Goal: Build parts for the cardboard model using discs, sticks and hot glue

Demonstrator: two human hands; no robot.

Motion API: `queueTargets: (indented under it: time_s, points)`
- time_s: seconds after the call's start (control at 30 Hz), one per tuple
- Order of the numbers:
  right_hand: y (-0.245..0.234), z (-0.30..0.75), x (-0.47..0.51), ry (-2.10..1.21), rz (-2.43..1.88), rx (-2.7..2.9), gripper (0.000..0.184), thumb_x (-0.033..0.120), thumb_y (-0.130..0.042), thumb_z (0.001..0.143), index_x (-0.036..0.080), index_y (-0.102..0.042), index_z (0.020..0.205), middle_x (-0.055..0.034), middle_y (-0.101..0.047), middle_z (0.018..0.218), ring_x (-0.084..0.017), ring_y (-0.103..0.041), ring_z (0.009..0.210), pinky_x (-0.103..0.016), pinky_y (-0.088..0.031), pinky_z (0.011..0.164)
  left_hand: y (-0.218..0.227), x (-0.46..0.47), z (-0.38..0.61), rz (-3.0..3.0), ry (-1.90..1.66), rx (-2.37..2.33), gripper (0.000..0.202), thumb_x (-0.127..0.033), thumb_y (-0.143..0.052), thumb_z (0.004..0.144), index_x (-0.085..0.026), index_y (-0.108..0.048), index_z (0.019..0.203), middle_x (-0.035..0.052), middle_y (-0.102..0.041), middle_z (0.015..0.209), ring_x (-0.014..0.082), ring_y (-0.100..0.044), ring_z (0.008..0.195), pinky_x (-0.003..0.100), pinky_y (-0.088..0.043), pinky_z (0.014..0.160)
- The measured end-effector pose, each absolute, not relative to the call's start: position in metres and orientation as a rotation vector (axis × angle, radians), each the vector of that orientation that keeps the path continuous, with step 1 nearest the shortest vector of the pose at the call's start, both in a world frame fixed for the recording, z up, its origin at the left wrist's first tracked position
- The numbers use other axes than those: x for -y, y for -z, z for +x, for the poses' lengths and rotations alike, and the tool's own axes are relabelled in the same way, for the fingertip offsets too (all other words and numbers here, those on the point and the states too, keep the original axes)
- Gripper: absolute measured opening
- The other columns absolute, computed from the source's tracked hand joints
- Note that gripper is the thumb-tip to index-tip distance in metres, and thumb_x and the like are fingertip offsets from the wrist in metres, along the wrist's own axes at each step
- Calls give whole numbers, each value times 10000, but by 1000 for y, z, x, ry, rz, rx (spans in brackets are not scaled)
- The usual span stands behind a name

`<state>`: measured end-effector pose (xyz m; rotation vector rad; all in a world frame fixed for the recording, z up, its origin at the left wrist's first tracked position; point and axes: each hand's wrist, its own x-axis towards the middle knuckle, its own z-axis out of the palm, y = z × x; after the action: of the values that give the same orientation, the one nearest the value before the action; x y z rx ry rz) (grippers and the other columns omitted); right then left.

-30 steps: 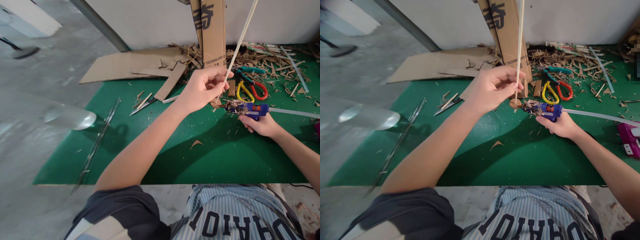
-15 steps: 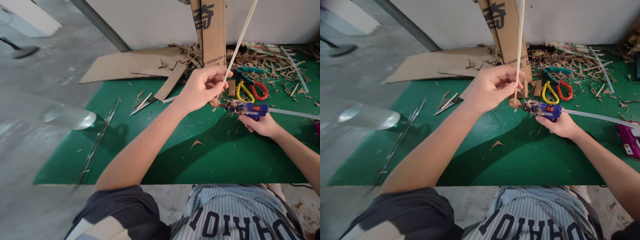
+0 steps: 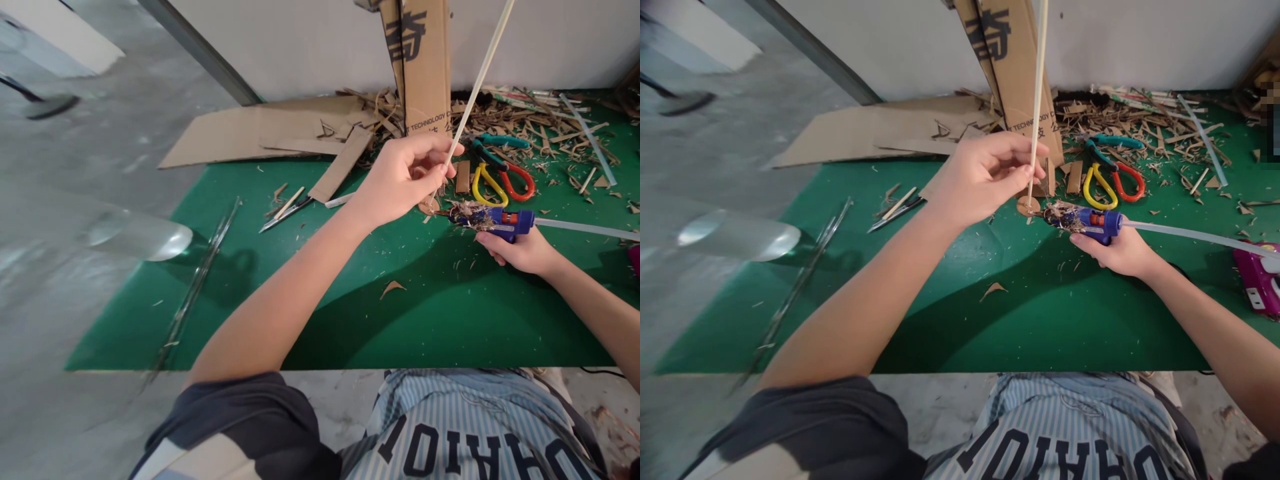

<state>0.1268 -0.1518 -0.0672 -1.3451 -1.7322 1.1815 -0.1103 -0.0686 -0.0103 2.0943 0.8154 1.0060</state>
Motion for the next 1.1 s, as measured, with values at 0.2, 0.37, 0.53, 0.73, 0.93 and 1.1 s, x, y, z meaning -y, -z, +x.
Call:
queueTargets:
  time_s: [0.2, 0.37, 0.53, 0.73, 0.93, 1.1]
  points:
    - [67, 127, 151, -1187, -1335, 1726, 463, 657, -682, 850, 206, -620, 765, 29, -537, 506, -113, -498, 393, -270, -412, 393, 12, 69, -109, 2100, -1016, -829, 264, -364, -613, 960, -201, -703, 1147, 70, -743, 954, 195, -744, 897, 352, -659, 804]
    - [67, 126, 151, -1178, -1332, 1726, 466, 651, -672, 859, 201, -610, 760, 30, -532, 504, -109, -497, 389, -265, -408, 389, 12, 70, -109, 2075, -1009, -824, 239, -320, -615, 953, -204, -700, 1144, 63, -732, 947, 196, -740, 904, 365, -652, 824]
    - [67, 126, 151, -1182, -1335, 1724, 474, 662, -671, 856, 204, -600, 758, 32, -530, 501, -108, -492, 389, -265, -405, 389, 10, 71, -108, 2077, -995, -811, 228, -306, -620, 947, -202, -696, 1136, 61, -726, 933, 196, -731, 907, 358, -644, 841]
    - [67, 126, 150, -1179, -1337, 1729, 480, 664, -666, 860, 215, -569, 720, 34, -526, 500, -109, -499, 385, -263, -409, 383, 11, 71, -108, 2087, -994, -803, 233, -297, -608, 947, -205, -702, 1140, 67, -734, 948, 192, -727, 875, 348, -641, 808]
    - [65, 125, 151, -1179, -1341, 1716, 474, 673, -682, 843, 213, -608, 756, 35, -524, 497, -111, -485, 381, -273, -405, 380, 10, 72, -109, 2104, -990, -786, 232, -307, -623, 941, -212, -697, 1140, 48, -727, 904, 178, -725, 849, 334, -645, 785]
    - [64, 125, 151, -1183, -1368, 1703, 465, 659, -689, 841, 204, -621, 781, 36, -526, 497, -110, -490, 382, -273, -412, 389, 8, 74, -108, 2133, -984, -802, 250, -323, -598, 954, -205, -700, 1150, 58, -731, 917, 170, -720, 810, 322, -647, 750]
